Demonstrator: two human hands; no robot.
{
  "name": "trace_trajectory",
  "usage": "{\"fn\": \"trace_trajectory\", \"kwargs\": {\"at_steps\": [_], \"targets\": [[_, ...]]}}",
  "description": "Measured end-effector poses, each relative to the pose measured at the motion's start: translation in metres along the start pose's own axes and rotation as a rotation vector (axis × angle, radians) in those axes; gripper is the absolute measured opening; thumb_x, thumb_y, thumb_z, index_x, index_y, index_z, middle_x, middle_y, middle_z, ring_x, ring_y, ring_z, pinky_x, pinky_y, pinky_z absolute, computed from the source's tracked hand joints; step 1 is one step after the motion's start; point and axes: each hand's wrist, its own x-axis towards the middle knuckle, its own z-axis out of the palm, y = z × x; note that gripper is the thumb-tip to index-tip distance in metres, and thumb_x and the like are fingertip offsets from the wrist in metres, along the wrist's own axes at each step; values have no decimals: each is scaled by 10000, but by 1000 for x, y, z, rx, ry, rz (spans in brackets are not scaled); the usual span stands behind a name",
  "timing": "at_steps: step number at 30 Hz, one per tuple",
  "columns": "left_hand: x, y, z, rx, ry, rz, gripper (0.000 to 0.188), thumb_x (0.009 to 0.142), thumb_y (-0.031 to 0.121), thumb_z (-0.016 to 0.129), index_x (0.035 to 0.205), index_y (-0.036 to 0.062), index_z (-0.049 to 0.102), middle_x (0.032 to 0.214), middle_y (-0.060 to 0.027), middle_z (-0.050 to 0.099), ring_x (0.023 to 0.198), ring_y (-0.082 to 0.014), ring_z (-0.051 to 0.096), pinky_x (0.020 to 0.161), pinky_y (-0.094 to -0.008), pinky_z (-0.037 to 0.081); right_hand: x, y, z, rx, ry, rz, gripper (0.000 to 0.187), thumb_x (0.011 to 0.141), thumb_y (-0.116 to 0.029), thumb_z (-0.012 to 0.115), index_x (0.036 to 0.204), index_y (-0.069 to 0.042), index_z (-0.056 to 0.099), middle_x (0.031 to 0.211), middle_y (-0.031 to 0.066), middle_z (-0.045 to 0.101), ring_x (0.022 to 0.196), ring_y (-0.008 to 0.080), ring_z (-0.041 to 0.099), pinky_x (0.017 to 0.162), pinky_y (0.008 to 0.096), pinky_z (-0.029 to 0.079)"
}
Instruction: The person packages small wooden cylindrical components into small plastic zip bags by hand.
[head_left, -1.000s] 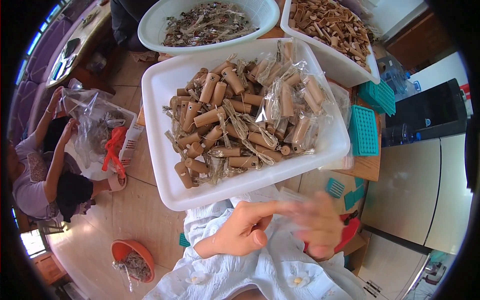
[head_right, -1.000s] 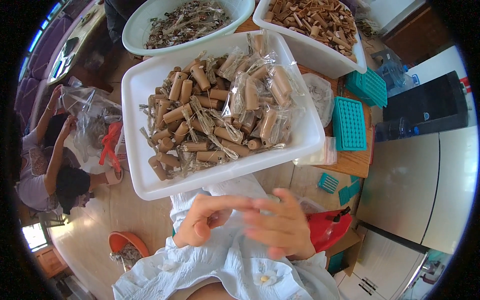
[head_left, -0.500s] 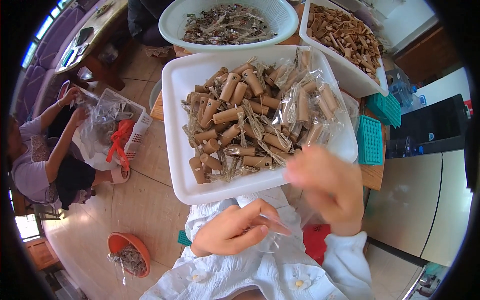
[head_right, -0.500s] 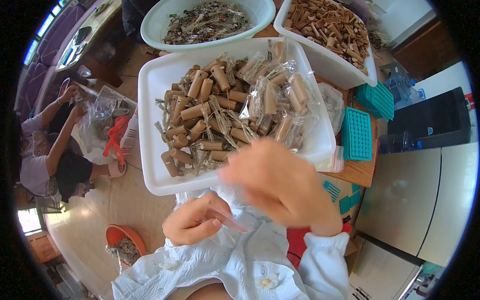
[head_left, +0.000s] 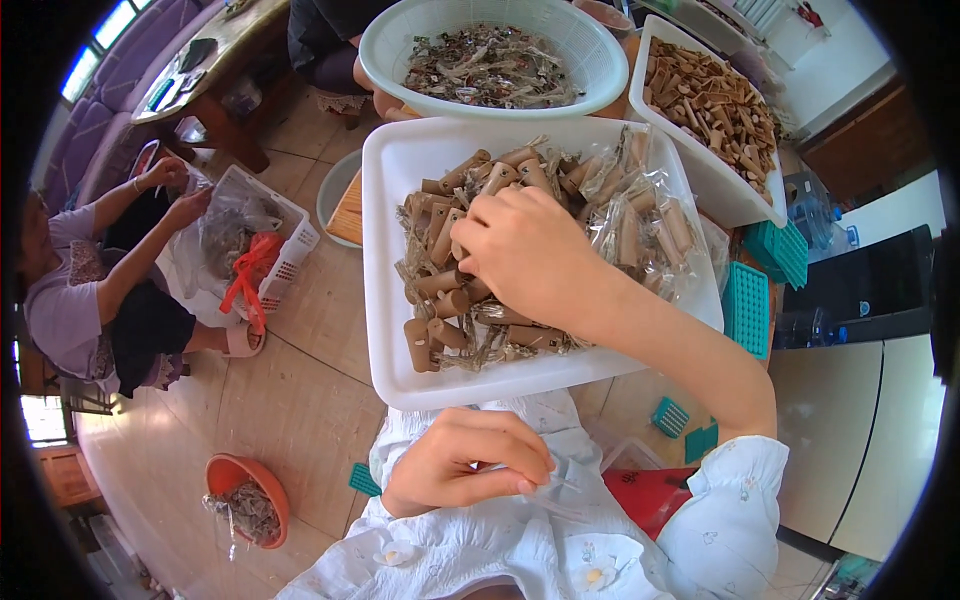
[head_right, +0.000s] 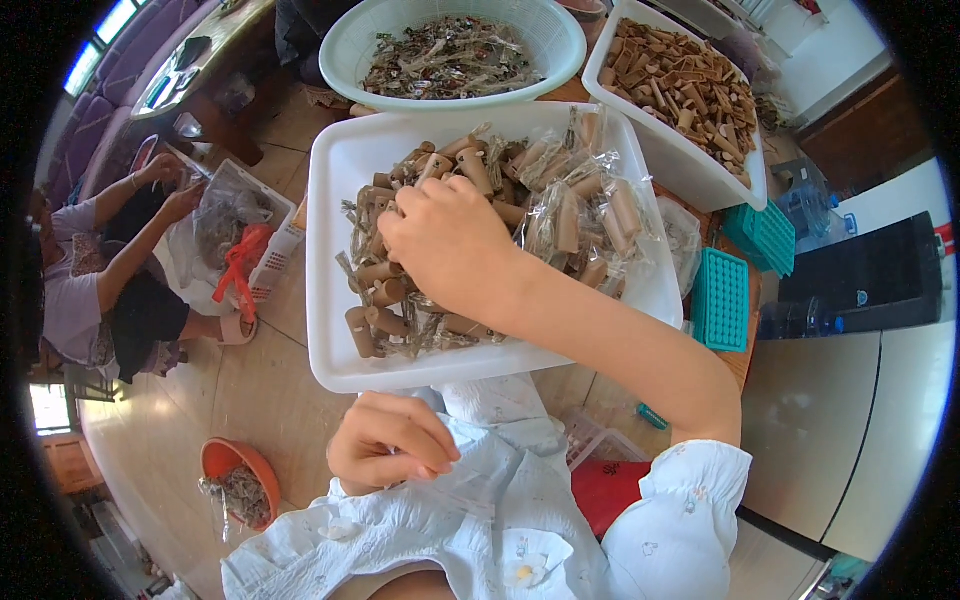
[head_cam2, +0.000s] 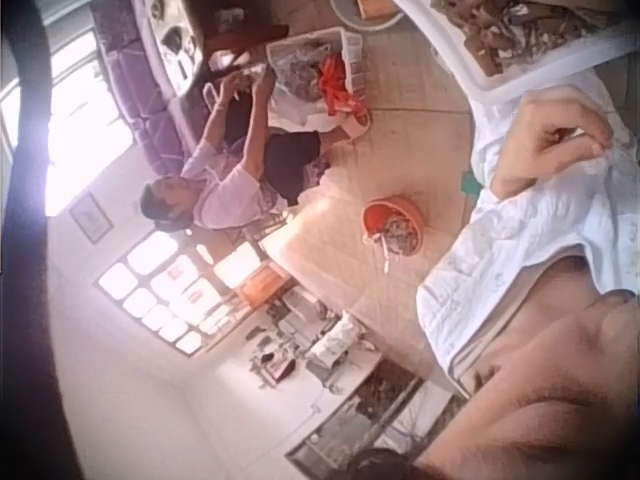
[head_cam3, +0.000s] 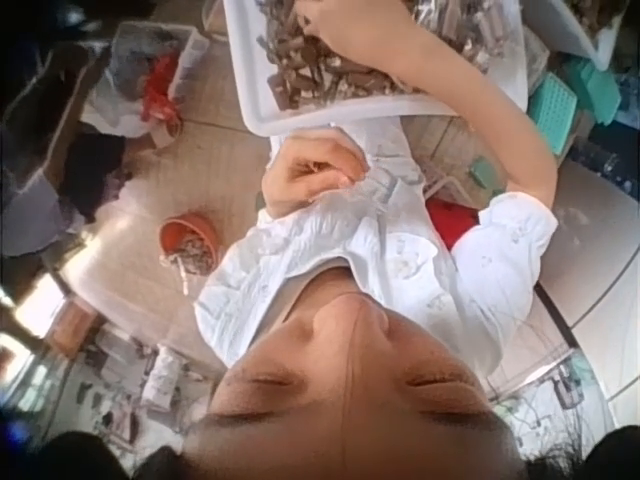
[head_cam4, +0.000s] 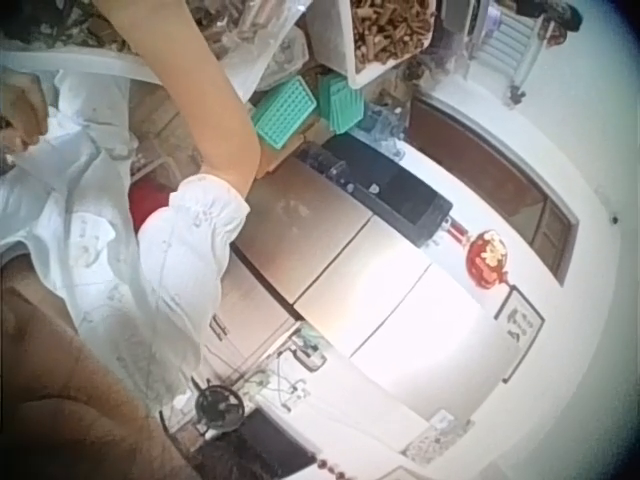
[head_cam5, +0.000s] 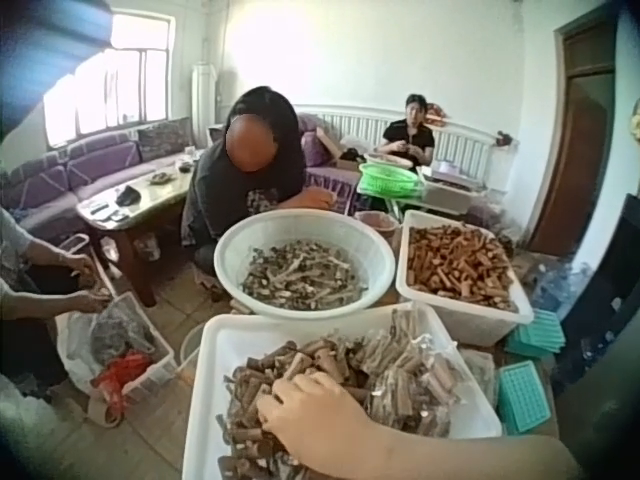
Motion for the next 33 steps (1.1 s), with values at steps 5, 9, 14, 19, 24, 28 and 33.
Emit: {"fn": "trace_trajectory", "kwargs": {"at_steps": [5, 9, 14, 19, 24, 28, 33], "targets": [[-15, 11, 25, -26, 514, -69, 132, 754, -87, 504, 856, -22, 554, 697, -84, 569, 543, -166, 519, 481, -245, 400, -20, -1, -32, 348, 234, 17, 183, 749, -68, 552, 914, -31, 483, 830, 116, 534, 779, 290, 529, 713, 360, 417], [-8, 0, 27, 269, 746, 88, 172, 765, -93, 466, 860, 13, 562, 519, -44, 446, 422, -152, 421, 417, -252, 341, -40, 0, -47, 479, 349, 21, 285, 721, -55, 584, 985, -45, 476, 876, 127, 525, 786, 319, 507, 721, 378, 409], [-10, 1, 17, 607, 488, 90, 131, 782, 162, 609, 783, 35, 581, 488, -41, 393, 413, -162, 404, 389, -261, 299, -68, -9, -63, 517, 277, -28, 429, 706, -20, 589, 1121, -82, 498, 854, 84, 490, 739, 239, 505, 659, 298, 427], [-6, 7, 18, 1005, 701, 165, 457, 644, 497, 664, 697, 53, 571, 482, -18, 367, 402, -163, 395, 373, -270, 286, -84, -34, -63, 613, 131, 31, 483, 686, -101, 677, 1132, -83, 493, 899, 64, 500, 734, 200, 522, 619, 280, 447], [0, 2, 15, 1124, 468, 140, 437, 715, 486, 599, 688, 51, 562, 492, -13, 364, 396, -159, 386, 365, -274, 288, -96, -48, -52, 1002, 69, 172, 354, 687, -222, 711, 944, -64, 527, 908, 37, 572, 746, 180, 581, 610, 262, 463], [3, -2, 16, 1050, 343, 190, 419, 757, 466, 546, 659, 58, 545, 494, -10, 370, 392, -155, 377, 361, -276, 292, -95, -51, -42, 1063, 229, 33, 343, 701, -237, 697, 968, -57, 575, 816, 54, 573, 673, 183, 575, 567, 270, 457], [0, -10, 17, 1036, 448, 218, 432, 756, 479, 538, 640, 63, 532, 485, -10, 366, 389, -155, 368, 359, -276, 280, -94, -59, -18, 1216, 462, -62, 343, 761, -254, 635, 1013, -26, 589, 780, 87, 579, 638, 185, 562, 548, 277, 448]]}}
